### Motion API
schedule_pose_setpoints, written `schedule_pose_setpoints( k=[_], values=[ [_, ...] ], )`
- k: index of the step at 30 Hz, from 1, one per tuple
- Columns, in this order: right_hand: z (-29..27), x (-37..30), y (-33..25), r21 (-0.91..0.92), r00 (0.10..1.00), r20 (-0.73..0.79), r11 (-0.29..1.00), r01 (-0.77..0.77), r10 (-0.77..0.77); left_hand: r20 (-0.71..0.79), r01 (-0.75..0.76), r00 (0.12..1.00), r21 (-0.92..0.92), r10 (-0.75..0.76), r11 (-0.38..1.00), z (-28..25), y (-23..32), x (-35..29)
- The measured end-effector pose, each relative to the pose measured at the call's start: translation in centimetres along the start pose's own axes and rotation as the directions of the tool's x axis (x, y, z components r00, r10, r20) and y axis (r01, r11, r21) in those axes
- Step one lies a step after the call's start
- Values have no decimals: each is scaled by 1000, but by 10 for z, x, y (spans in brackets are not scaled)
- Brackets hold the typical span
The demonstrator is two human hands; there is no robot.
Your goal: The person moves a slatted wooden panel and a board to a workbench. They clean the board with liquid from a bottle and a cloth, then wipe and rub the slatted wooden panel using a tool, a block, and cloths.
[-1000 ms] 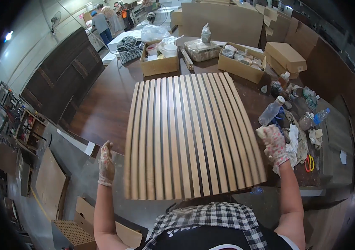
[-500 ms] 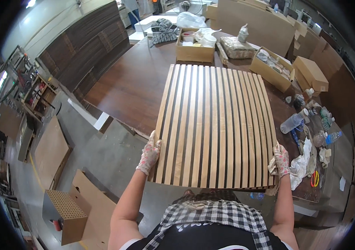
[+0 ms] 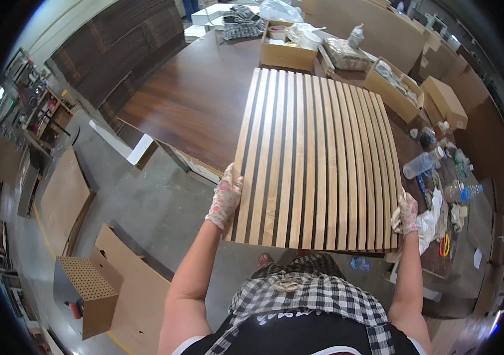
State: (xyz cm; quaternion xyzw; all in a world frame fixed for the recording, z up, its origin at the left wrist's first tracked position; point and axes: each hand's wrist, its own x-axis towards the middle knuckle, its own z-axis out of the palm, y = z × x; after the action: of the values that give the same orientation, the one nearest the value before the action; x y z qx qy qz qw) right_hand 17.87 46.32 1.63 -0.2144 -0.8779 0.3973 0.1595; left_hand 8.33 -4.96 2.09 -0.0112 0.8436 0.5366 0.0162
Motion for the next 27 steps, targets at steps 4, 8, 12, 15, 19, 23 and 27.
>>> schedule_pose_setpoints(
  k=[4, 8, 12, 15, 19, 23, 27],
  values=[
    [-1, -2, -11, 19, 996, 10, 996, -90, 90, -8, -95, 995, 21, 95, 995, 2, -15, 8],
    [-3, -2, -16, -73, 995, 12, 993, -97, 98, -8, -115, 993, 16, 115, 993, 2, -10, 7],
    [5, -9, -20, 52, 999, -39, 998, -25, 27, 19, -67, 997, -62, 68, 996, -4, -23, 12],
    [5, -1, 3, -70, 999, 43, 998, 4, -1, 27, -21, 999, -103, 24, 994, -7, -28, 13],
    [2, -9, 0, 64, 997, 40, 996, 67, -70, 3, 2, 1000, -11, -2, 1000, -15, -26, 9],
    [-6, -9, 1, 73, 988, 145, 997, 36, -47, -191, 78, 981, 374, -5, 924, -2, 5, -1],
    [5, -7, 16, -64, 971, 99, 972, 226, -219, -239, 68, 970, 395, 31, 916, -2, -13, 6]
  ],
)
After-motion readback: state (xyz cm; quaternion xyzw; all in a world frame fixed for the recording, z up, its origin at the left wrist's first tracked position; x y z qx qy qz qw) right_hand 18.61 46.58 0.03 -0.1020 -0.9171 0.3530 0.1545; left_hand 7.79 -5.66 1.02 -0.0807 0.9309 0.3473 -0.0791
